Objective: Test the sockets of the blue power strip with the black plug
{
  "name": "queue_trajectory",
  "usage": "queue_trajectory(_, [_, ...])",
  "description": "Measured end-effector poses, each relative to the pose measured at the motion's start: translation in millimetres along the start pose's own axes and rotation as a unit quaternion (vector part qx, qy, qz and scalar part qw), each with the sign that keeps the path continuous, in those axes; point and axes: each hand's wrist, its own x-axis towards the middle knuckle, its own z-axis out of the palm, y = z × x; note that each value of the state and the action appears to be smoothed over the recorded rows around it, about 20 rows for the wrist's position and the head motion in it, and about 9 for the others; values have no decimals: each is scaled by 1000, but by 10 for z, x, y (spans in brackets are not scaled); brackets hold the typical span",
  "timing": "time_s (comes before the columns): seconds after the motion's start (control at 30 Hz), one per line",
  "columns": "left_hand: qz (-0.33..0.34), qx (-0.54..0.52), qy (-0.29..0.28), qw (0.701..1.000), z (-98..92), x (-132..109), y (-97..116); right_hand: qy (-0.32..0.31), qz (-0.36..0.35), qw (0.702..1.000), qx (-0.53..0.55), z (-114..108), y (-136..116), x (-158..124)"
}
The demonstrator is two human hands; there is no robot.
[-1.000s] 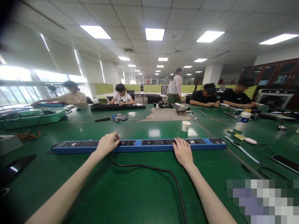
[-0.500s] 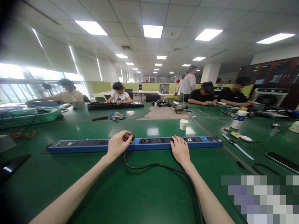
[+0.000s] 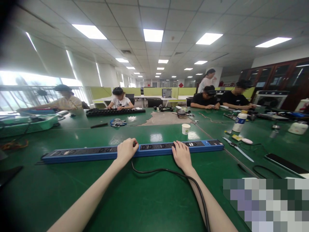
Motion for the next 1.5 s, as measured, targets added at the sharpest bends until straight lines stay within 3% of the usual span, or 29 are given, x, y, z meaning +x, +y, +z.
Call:
queue_trajectory(0.2, [-4,34,-32,999,-26,8,160,-2,-3,1000,0,0,0,2])
queue_trajectory(0.57, [34,-16,-54,998,-24,74,-94,-1,-8,1000,2,22,-5,6])
queue_trajectory(0.9, [-4,-50,-28,998,16,38,-62,-6,-12,1000,4,12,-2,16])
queue_trajectory(1.0, [-9,-67,6,998,-115,73,-53,-4,-12,1000,7,11,3,18])
queue_trajectory(1.13, [8,-155,102,983,-427,158,-10,-2,-9,1000,7,21,8,17])
queue_trajectory(1.23, [42,-236,108,965,-530,158,116,-2,-6,1000,6,27,11,16])
queue_trajectory(1.37, [85,-286,67,952,-345,72,395,-3,-2,1000,12,30,19,15])
queue_trajectory(1.5, [79,-281,22,956,-43,57,655,-2,1,1000,15,35,31,18])
